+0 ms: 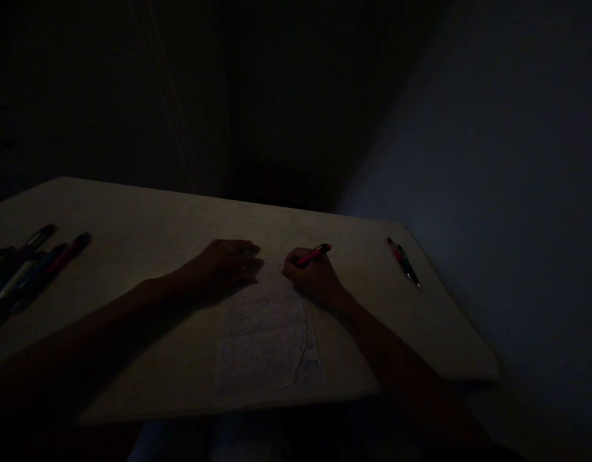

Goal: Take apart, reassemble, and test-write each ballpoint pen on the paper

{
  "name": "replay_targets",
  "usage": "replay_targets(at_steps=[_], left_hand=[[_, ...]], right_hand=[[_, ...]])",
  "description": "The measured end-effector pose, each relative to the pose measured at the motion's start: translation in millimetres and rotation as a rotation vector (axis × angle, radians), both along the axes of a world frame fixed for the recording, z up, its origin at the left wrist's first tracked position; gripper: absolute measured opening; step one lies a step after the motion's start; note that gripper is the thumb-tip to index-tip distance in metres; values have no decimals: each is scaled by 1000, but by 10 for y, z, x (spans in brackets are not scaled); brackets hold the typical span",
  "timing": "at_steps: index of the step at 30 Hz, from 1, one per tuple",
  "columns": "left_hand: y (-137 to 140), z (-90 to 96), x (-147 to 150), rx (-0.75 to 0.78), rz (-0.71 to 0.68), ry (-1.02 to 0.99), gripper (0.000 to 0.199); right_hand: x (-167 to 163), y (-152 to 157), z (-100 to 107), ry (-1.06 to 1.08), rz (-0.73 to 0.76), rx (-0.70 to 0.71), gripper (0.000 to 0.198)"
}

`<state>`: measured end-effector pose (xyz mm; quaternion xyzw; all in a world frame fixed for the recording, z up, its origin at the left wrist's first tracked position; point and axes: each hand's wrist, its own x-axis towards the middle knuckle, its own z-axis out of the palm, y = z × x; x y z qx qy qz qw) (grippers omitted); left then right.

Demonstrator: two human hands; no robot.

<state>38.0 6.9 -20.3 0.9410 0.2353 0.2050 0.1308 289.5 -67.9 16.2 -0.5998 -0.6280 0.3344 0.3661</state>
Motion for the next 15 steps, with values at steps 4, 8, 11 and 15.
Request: replay_targets(at_steps=[4, 8, 11, 15], left_hand=[[-1, -19, -2, 4, -8, -30, 37], [5, -31, 7, 16, -7, -29, 37], [0, -29, 15, 16, 0, -22, 37], [-18, -1, 20, -8, 9, -20, 36]], right_hand=[[3, -5, -2, 29, 0, -39, 12], [24, 15, -26, 48, -36, -3, 10], [31, 24, -28, 35, -30, 2, 10], [21, 11, -12, 7, -47, -34, 11]])
